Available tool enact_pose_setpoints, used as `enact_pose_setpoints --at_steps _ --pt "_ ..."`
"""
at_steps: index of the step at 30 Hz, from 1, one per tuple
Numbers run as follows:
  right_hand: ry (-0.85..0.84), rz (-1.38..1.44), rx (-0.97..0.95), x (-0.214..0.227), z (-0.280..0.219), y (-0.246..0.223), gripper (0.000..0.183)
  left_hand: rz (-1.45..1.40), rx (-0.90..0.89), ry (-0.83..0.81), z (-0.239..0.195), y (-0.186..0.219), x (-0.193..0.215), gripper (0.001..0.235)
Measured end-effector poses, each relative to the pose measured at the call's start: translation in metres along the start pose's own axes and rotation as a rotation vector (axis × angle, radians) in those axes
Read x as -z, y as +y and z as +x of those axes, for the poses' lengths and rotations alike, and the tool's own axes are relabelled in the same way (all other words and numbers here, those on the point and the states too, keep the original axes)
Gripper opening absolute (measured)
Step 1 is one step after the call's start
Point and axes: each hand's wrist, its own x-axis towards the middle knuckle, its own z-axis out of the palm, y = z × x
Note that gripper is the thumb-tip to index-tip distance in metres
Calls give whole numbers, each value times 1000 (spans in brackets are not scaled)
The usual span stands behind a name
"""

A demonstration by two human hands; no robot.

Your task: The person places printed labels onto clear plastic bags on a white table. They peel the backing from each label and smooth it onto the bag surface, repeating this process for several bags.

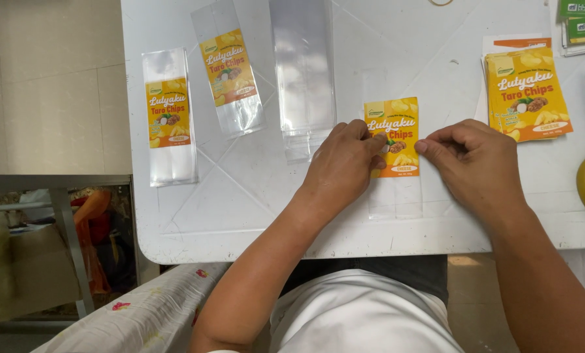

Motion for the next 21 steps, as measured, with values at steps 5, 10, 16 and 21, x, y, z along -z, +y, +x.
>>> enact_pose_setpoints --at_steps 5,10,16,21 --pt "33 -58 110 3 10 -5 13 7 7 -6 0 0 0 31" --pt "80 -141 247 -7 27 -4 27 9 -3 7 0 2 2 24" --pt "-24 -385 15 -23 42 -11 63 37 1 0 -1 3 3 18" --pt "49 -400 30 -30 55 0 52 -9 11 -21 0 3 4 28"
